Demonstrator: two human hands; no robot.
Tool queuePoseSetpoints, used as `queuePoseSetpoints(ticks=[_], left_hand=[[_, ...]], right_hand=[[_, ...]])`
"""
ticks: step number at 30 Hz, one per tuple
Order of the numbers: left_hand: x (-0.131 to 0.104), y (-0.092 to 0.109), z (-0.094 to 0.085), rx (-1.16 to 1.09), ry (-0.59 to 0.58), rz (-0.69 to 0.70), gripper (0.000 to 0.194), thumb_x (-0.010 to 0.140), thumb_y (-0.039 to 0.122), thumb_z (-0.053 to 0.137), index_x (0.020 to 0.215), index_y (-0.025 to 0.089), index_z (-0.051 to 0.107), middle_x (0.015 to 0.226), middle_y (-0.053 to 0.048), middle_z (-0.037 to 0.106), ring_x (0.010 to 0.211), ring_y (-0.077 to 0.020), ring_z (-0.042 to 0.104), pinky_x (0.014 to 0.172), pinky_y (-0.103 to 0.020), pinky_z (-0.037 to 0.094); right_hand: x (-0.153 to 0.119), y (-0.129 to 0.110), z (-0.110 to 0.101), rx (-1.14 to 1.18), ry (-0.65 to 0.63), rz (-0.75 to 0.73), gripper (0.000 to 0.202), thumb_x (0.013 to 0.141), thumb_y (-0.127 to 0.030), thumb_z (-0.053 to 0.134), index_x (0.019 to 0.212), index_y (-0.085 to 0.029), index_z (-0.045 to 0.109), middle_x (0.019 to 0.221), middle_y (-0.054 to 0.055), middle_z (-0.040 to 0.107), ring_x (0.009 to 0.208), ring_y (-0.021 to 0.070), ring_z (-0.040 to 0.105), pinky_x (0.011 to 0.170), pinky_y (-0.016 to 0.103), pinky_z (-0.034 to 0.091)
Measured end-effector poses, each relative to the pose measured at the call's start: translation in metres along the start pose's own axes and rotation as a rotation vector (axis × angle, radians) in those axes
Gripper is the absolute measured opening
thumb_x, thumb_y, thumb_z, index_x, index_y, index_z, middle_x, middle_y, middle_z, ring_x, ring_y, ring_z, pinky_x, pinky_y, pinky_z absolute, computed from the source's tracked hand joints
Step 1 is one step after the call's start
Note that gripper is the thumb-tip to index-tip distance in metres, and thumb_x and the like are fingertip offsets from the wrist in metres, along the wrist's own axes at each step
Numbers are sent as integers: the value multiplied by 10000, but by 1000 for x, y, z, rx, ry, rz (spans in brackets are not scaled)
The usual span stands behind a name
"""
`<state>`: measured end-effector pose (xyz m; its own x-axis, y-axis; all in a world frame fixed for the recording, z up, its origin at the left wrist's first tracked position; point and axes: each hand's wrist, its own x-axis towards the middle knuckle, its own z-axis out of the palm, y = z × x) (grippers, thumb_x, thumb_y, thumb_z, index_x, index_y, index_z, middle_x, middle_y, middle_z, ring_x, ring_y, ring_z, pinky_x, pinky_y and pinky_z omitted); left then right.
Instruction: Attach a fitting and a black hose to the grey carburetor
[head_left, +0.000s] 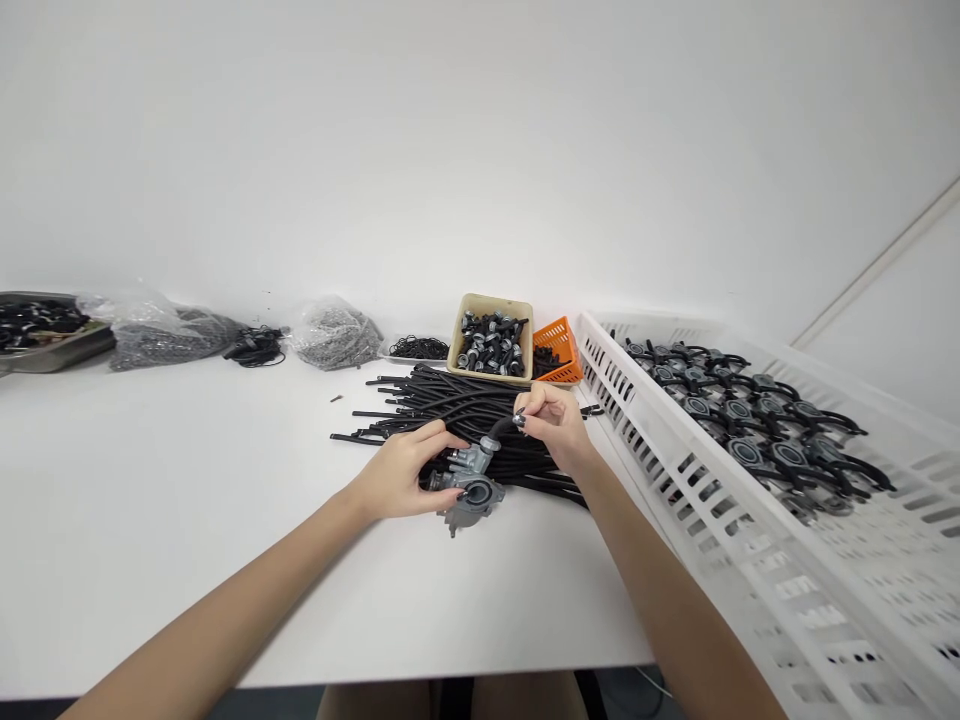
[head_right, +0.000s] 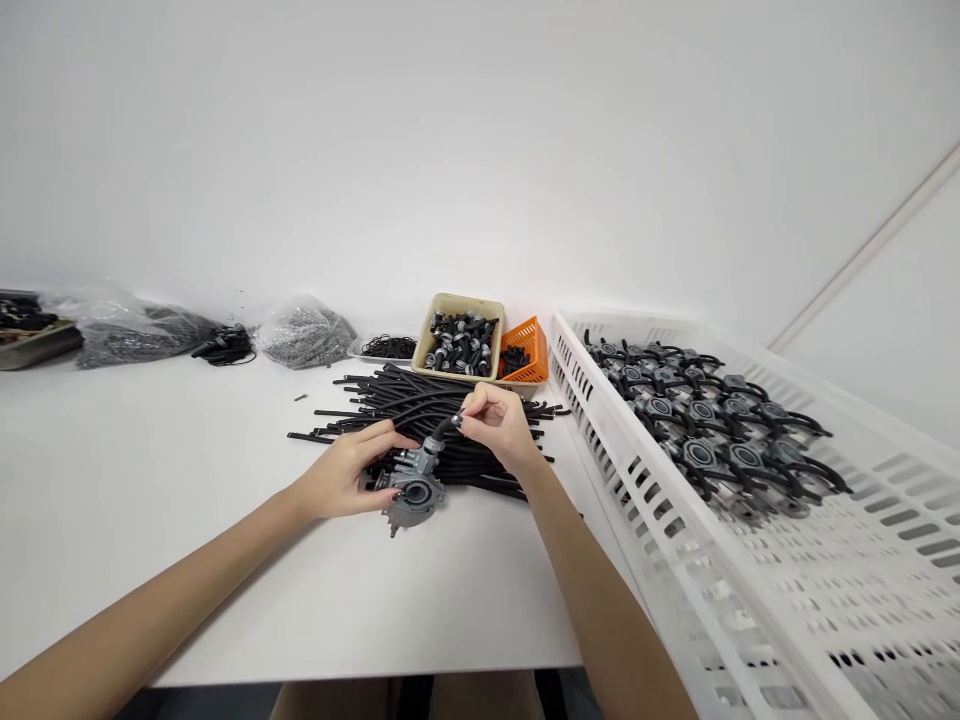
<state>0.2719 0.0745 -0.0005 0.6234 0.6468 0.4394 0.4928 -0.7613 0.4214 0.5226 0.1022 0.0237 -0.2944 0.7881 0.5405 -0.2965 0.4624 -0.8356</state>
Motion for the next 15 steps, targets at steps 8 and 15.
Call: queuePoseSetpoints(ticks=[8,15], left_hand=[[0,-1,0,4,7,-5,412,810,413,653,1154,189,618,928,-39,591,752,-167,585,661,-268,424],[0,-2,1,15,11,-6,402,811,399,648,1153,192,610,911,-31,580,720,-155,562,636,-263,403]], right_hand=[[0,-7,1,-18,-83,95,329,700,-319,822,643,-199,522,615,-31,537,570,113,456,547,251,340],[-1,-9,0,-15,-160,127,285,721,-271,818,654,-187,554,648,-30,541,589,104,461,566,246,345]])
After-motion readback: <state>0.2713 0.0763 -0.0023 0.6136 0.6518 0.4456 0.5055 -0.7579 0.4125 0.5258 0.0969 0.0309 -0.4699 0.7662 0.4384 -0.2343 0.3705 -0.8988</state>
